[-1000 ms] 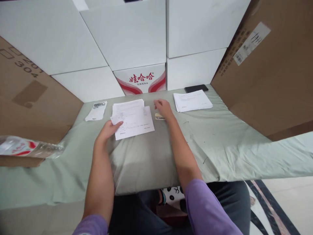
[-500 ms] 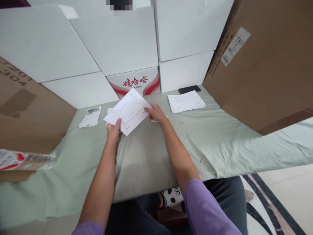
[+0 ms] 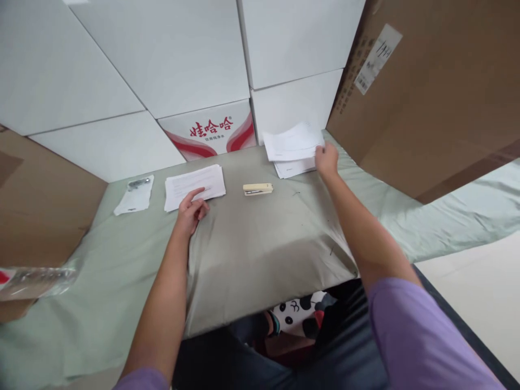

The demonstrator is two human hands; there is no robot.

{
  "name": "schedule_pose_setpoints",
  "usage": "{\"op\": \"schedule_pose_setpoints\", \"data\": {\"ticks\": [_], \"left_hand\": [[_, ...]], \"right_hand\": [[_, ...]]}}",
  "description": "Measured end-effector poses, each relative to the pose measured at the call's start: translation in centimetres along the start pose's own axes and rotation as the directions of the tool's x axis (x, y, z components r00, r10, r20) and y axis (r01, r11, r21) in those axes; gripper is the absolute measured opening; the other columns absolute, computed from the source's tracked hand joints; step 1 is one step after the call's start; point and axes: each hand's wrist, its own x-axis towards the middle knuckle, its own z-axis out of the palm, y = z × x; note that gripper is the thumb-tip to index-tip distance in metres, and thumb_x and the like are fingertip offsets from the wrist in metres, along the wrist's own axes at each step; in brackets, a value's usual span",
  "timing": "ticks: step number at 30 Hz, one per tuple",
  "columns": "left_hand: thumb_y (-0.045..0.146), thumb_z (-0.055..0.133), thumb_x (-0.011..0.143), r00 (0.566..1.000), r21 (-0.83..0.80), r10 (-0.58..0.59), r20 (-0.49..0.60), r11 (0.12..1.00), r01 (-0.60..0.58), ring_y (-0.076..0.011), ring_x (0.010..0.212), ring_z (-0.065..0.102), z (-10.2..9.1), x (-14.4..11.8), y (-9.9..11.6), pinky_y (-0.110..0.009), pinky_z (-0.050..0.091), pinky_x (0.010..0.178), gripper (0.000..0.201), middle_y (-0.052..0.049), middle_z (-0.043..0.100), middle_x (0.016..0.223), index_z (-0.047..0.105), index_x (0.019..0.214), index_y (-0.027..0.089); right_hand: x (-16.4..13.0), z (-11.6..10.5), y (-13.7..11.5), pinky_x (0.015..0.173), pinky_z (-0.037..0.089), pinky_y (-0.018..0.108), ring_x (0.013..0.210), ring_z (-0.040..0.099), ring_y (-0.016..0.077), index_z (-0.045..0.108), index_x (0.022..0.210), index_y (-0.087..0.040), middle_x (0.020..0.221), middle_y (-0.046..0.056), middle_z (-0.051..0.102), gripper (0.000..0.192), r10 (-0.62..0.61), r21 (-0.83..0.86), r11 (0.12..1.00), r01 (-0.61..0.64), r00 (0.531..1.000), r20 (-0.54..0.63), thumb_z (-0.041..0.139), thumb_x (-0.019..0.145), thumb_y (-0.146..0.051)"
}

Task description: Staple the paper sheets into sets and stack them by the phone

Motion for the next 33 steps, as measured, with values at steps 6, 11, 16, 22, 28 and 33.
{"op": "schedule_pose_setpoints", "data": {"ticks": [6, 11, 16, 22, 28, 33], "left_hand": [[0.040, 0.073, 0.079, 1.000, 0.010, 0.004, 0.021, 1.000, -0.004, -0.0056, 0.038, 0.033, -0.2, 0.1, -0.3, -0.022, 0.022, 0.043, 0.057, 0.002, 0.067, 0.062, 0.062, 0.129, 0.015], [0.040, 0.071, 0.082, 0.999, 0.018, 0.012, 0.033, 1.000, -0.013, -0.0055, 0.039, 0.033, -0.3, 0.1, -0.4, -0.022, 0.025, 0.045, 0.051, 0.002, 0.066, 0.061, 0.064, 0.127, 0.016], [0.041, 0.071, 0.082, 0.999, 0.027, 0.005, 0.039, 1.000, -0.006, -0.0061, 0.040, 0.033, -0.2, 0.2, -0.5, -0.023, 0.024, 0.045, 0.048, 0.002, 0.065, 0.061, 0.066, 0.124, 0.017], [0.041, 0.071, 0.082, 0.999, 0.025, 0.008, 0.042, 1.000, -0.009, -0.0066, 0.040, 0.032, -0.2, 0.2, -0.4, -0.023, 0.023, 0.045, 0.045, 0.002, 0.064, 0.060, 0.068, 0.120, 0.018], [0.044, 0.071, 0.082, 0.999, 0.010, 0.007, 0.052, 1.000, -0.008, -0.0064, 0.040, 0.030, -0.2, 0.3, -0.5, -0.024, 0.020, 0.045, 0.040, 0.002, 0.063, 0.059, 0.070, 0.113, 0.018], [0.045, 0.069, 0.081, 0.997, 0.045, 0.049, -0.055, 0.998, -0.046, -0.0083, 0.042, 0.021, 0.1, 0.1, -0.8, -0.025, 0.017, 0.045, 0.029, 0.009, 0.030, 0.046, 0.057, 0.071, 0.021]], "right_hand": [[2.5, -2.3, 2.1, 0.075, 0.047, 0.034, 0.070, 0.047, 0.0169, 0.055, 0.076, -0.020, 0.071, 0.002, 0.055, 0.015, 0.128, -0.062, 0.990, -0.126, 0.991, 0.036, 0.055, 0.090, -0.024], [2.6, -2.1, 0.3, 0.079, 0.039, 0.031, 0.083, 0.056, 0.0180, 0.066, 0.089, -0.014, 0.093, 0.012, 0.067, 0.011, 0.147, -0.267, 0.958, -0.105, 0.979, 0.142, 0.056, 0.094, -0.017], [1.4, -2.0, -0.9, 0.079, 0.033, 0.037, 0.097, 0.060, 0.0212, 0.067, 0.116, -0.009, 0.112, 0.025, 0.068, 0.025, 0.204, -0.444, 0.891, -0.090, 0.955, 0.214, 0.050, 0.102, -0.020], [0.3, -1.7, -0.7, 0.079, 0.031, 0.039, 0.107, 0.059, 0.0251, 0.067, 0.123, -0.014, 0.120, 0.025, 0.066, 0.030, 0.233, -0.537, 0.841, -0.071, 0.942, 0.241, 0.047, 0.104, -0.026], [-0.5, -1.8, -0.4, 0.085, 0.034, 0.041, 0.118, 0.053, 0.0294, 0.055, 0.141, -0.018, 0.144, 0.027, 0.050, 0.051, 0.294, -0.576, 0.802, -0.156, 0.944, 0.153, 0.065, 0.095, -0.038], [-1.6, -1.6, -4.0, 0.105, 0.029, 0.047, 0.138, 0.033, 0.0342, 0.033, 0.155, -0.019, 0.157, 0.027, 0.028, 0.080, 0.173, -0.513, 0.848, -0.134, 0.984, 0.029, 0.072, 0.088, -0.038]]}}
